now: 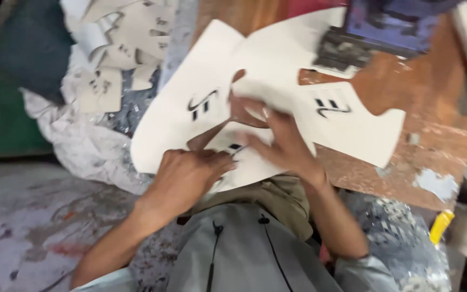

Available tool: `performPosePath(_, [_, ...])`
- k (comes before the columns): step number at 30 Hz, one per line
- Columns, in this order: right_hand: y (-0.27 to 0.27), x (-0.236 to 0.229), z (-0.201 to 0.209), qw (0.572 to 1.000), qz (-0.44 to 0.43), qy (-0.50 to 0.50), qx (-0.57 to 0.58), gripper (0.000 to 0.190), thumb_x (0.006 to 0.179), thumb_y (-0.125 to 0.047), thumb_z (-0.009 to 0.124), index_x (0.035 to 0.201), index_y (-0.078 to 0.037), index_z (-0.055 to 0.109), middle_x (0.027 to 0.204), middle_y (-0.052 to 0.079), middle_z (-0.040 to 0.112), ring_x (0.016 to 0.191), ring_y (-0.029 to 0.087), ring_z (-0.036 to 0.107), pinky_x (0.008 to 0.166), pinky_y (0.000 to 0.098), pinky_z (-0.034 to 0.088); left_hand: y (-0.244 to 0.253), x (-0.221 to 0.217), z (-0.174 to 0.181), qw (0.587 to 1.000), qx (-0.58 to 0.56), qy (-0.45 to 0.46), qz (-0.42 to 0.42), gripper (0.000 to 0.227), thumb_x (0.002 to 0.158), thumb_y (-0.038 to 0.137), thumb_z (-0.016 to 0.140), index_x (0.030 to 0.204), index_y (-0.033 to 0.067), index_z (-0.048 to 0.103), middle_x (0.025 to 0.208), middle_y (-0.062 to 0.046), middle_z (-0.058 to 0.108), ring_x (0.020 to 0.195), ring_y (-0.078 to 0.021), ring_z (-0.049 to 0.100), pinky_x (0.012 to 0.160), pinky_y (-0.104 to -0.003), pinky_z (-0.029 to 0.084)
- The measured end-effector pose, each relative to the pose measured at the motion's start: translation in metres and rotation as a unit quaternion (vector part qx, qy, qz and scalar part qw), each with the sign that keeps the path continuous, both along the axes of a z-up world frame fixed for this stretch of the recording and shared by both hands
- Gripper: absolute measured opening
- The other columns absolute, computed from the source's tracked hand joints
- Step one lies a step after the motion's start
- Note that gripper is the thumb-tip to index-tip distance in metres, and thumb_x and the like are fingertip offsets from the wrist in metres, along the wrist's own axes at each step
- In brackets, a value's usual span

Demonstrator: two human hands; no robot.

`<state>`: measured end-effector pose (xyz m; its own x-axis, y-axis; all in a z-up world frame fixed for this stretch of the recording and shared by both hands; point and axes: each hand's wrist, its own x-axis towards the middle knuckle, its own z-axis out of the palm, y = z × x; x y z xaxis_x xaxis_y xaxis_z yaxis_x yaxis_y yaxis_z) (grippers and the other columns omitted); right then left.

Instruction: The person uses a manual press to punch holes into white paper cutouts with a printed logo. They repeatedly pick up a cutout, align it under the press, operate the lever to punch, and then move the finished piece aside.

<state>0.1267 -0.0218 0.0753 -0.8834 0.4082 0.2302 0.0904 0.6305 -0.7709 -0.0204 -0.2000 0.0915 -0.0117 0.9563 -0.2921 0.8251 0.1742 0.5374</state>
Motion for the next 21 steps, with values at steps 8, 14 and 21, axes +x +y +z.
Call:
performPosePath(8, [0.029, 0.211, -0.035, 0.926, -0.306, 0.006, -0.221, 0.023, 0.092, 0.01, 0.058, 0.111, 0.003, 0.07, 0.126, 0.011, 0.073, 0.064, 0.01, 0.06, 0.052, 0.025, 0.053, 0.067, -0.003, -0.032, 0.951, 0.29, 0.085, 0.057, 0.088, 0.077, 0.048, 0.082, 0.147, 0.0058, 0.05, 0.149, -0.03, 0.049, 0.142, -0.0474, 0.041, 0.112, -0.062, 0.032])
performPosePath(14, [0.088, 0.297, 0.028, 0.923, -0.324, -0.184, 0.098, 0.013, 0.104, -0.011, 0.074, 0.116, -0.005, 0.072, 0.087, 0.006, 0.075, 0.069, 0.011, 0.071, 0.064, 0.0267, 0.056, -0.036, -0.094, -0.074, 0.907, 0.082, -0.121, 0.395, 0.1, 0.076, 0.025, 0.088, 0.159, 0.0004, 0.038, 0.132, -0.021, 0.068, 0.115, -0.0297, 0.069, 0.096, -0.044, 0.057])
performPosePath(21, [0.08, 0.222, 0.027, 0.826, -0.334, -0.138, 0.433, 0.039, 0.092, -0.022, 0.078, 0.12, 0.005, 0.072, 0.12, 0.022, 0.071, 0.111, 0.041, 0.067, 0.093, 0.049, 0.054, -0.139, -0.338, -0.338, 0.746, 0.239, -0.404, 0.472, 0.031, 0.111, 0.032, 0.057, 0.114, 0.0012, 0.057, 0.095, -0.007, 0.058, 0.076, -0.0152, 0.055, 0.068, -0.031, 0.046])
